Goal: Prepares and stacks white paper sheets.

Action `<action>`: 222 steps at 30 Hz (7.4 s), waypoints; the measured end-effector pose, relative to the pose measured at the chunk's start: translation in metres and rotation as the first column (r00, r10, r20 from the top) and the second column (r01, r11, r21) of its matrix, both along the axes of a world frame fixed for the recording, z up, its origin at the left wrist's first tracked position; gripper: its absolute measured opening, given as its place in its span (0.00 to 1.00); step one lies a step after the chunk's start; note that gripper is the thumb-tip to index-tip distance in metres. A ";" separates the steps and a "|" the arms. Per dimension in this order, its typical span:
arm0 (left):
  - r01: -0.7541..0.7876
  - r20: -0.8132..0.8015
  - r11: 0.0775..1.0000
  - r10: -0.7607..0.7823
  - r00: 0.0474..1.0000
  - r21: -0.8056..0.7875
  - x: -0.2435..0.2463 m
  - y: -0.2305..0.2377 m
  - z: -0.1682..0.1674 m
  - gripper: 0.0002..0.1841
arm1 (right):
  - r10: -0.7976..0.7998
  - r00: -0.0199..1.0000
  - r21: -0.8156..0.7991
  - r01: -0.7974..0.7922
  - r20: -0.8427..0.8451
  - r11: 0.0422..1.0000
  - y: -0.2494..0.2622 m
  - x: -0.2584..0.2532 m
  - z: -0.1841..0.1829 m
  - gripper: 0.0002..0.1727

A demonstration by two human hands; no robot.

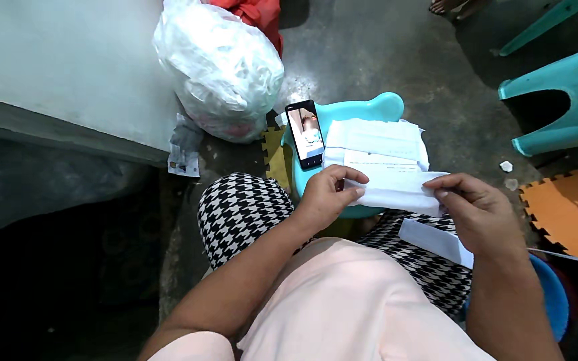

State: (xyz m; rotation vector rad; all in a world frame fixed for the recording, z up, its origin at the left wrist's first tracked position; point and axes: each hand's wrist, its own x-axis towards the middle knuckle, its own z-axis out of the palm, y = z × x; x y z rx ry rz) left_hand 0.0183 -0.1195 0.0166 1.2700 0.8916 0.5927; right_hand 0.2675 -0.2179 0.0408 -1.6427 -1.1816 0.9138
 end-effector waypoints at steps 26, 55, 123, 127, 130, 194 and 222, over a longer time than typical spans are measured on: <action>0.300 -0.511 0.936 -0.170 0.843 0.184 0.004 0.092 0.005 0.23 | 0.115 0.868 -0.263 0.018 0.482 0.965 0.079 -0.010 -0.005 0.14; 0.326 -0.368 0.795 -0.141 0.919 0.511 0.012 0.018 0.045 0.17 | 0.070 0.733 -0.181 0.074 0.677 0.981 -0.016 0.049 0.010 0.20; 0.554 -0.149 0.766 -0.537 0.830 0.327 0.098 -0.055 -0.016 0.12 | -0.016 0.984 0.082 0.001 0.176 0.997 -0.090 0.007 -0.032 0.16; 0.551 -0.138 0.752 -0.541 0.830 0.363 0.099 -0.056 -0.017 0.11 | -0.011 0.986 0.075 -0.002 0.164 0.997 -0.090 0.007 -0.031 0.16; 0.542 -0.148 0.743 -0.531 0.834 0.393 0.100 -0.057 -0.018 0.11 | -0.011 0.989 0.076 -0.001 0.147 0.997 -0.091 0.009 -0.033 0.15; 0.567 -0.069 0.743 -0.584 0.809 0.355 0.116 -0.052 -0.003 0.13 | -0.024 0.983 0.154 0.053 -0.185 0.987 -0.090 0.023 -0.035 0.16; 0.551 -0.066 0.704 -0.589 0.806 0.447 0.119 -0.049 -0.015 0.17 | 0.017 0.998 0.181 -0.005 -0.067 0.983 -0.090 0.030 -0.030 0.09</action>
